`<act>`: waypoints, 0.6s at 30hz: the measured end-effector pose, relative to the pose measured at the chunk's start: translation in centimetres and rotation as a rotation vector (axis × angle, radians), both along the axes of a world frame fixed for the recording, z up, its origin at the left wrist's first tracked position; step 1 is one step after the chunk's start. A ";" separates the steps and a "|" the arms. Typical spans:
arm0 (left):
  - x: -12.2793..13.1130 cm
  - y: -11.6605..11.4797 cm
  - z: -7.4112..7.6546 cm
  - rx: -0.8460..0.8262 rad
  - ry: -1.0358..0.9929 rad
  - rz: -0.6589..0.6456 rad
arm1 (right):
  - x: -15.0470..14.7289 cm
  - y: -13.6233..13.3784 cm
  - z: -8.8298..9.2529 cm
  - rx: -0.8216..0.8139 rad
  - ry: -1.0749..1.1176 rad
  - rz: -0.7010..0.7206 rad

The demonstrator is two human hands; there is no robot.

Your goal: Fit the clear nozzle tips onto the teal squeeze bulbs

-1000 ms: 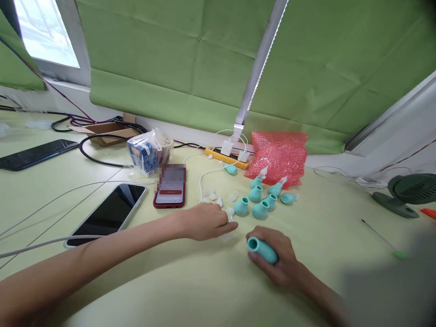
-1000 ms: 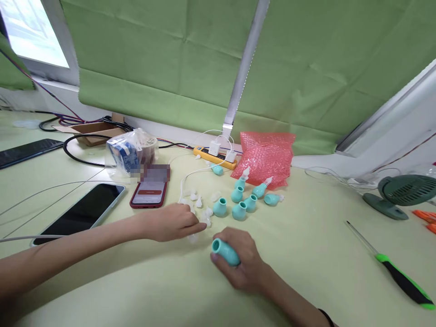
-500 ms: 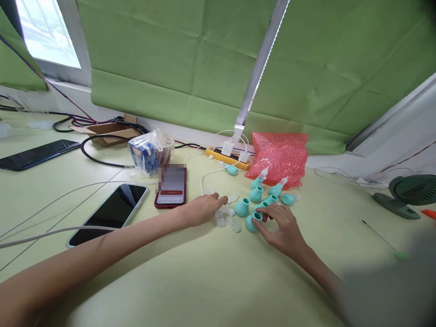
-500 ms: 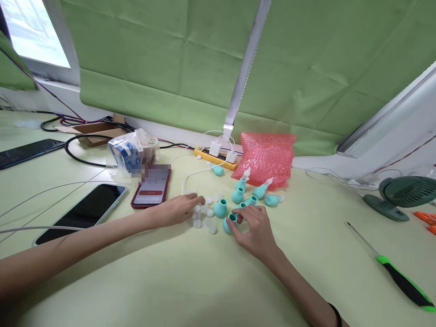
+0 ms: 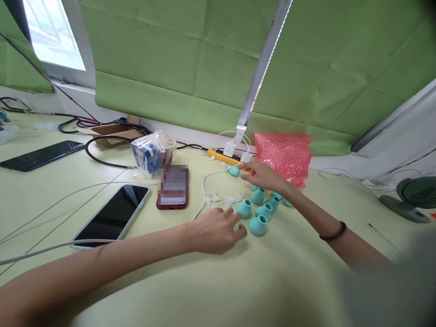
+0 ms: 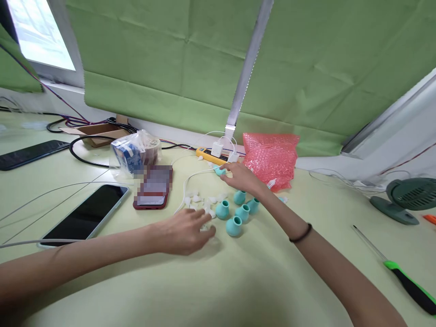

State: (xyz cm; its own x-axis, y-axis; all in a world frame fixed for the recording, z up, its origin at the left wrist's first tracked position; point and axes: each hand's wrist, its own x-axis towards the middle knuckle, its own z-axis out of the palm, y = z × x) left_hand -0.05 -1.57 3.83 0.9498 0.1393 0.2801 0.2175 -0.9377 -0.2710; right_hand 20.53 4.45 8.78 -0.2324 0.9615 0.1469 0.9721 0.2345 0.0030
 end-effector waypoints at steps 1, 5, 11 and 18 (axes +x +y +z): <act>0.1 -0.4 -0.4 0.020 0.012 -0.108 | 0.0 1.8 -0.2 -0.036 -0.038 -0.019; 0.4 -0.7 -2.6 0.034 0.025 -0.237 | -0.1 6.6 -2.2 -0.096 -0.109 -0.085; 0.5 0.9 -3.4 0.035 0.023 -0.063 | -0.5 7.4 -4.0 -0.017 -0.133 -0.167; 0.1 1.1 -2.5 -0.005 -0.016 -0.101 | 0.3 3.9 -0.7 -0.020 -0.043 -0.117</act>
